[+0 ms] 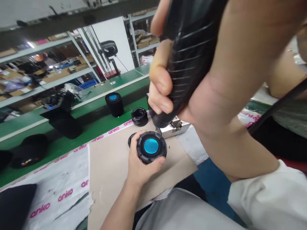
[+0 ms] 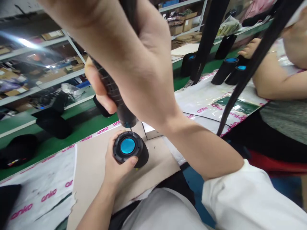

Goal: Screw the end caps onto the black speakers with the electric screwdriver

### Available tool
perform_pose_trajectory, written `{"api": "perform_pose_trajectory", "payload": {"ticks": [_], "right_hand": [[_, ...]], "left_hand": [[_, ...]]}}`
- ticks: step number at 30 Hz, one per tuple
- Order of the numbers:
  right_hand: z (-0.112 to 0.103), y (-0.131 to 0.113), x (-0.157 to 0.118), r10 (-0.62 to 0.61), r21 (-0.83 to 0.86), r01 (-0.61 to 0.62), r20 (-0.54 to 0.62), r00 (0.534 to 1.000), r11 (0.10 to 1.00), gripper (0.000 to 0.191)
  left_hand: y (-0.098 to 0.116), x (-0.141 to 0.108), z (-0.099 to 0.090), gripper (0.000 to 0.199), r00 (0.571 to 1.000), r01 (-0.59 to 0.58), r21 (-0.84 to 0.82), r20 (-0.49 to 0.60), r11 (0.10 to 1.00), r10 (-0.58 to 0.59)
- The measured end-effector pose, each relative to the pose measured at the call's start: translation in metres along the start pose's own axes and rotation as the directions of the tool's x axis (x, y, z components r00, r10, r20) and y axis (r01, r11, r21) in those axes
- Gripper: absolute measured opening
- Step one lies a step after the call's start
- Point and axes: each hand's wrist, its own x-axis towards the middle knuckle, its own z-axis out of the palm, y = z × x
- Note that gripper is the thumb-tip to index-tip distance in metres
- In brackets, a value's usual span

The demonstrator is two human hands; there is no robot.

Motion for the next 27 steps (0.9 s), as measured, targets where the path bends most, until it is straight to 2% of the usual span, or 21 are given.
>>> {"api": "perform_pose_trajectory", "payload": {"ticks": [5, 9, 10, 15, 20, 24, 27], "right_hand": [[0.001, 0.035, 0.009, -0.222, 0.149, 0.200, 0.153, 0.963, 0.968, 0.065], [0.000, 0.046, 0.009, -0.215, 0.110, 0.205, 0.083, 0.973, 0.973, 0.065], [0.000, 0.048, 0.009, -0.225, 0.100, 0.215, 0.100, 0.969, 0.971, 0.064], [-0.002, 0.062, 0.015, -0.333, 0.148, 0.303, 0.264, 0.905, 0.941, 0.022], [-0.002, 0.073, 0.016, -0.299, 0.131, 0.272, 0.295, 0.907, 0.953, 0.030], [-0.001, 0.077, 0.016, -0.311, 0.137, 0.281, 0.332, 0.891, 0.950, 0.027], [0.001, 0.075, 0.015, -0.312, 0.119, 0.288, 0.349, 0.884, 0.950, 0.024]], "left_hand": [[0.002, 0.001, 0.002, 0.080, 1.000, 0.010, -0.033, 0.024, 0.999, -0.009], [0.003, 0.001, 0.002, 0.079, 1.000, -0.002, -0.039, 0.028, 0.999, 0.003], [0.003, 0.002, 0.002, 0.079, 1.000, -0.007, -0.039, 0.028, 0.999, 0.008], [0.002, 0.003, 0.003, 0.078, 0.998, -0.039, -0.071, 0.044, 0.997, 0.042], [0.001, 0.003, 0.003, 0.078, 0.997, -0.067, -0.046, 0.034, 0.997, 0.069], [0.001, 0.003, 0.003, 0.079, 0.996, -0.081, -0.024, 0.033, 0.996, 0.082], [0.001, 0.002, 0.002, 0.084, 0.999, -0.042, 0.032, 0.026, 0.999, 0.041]]}}
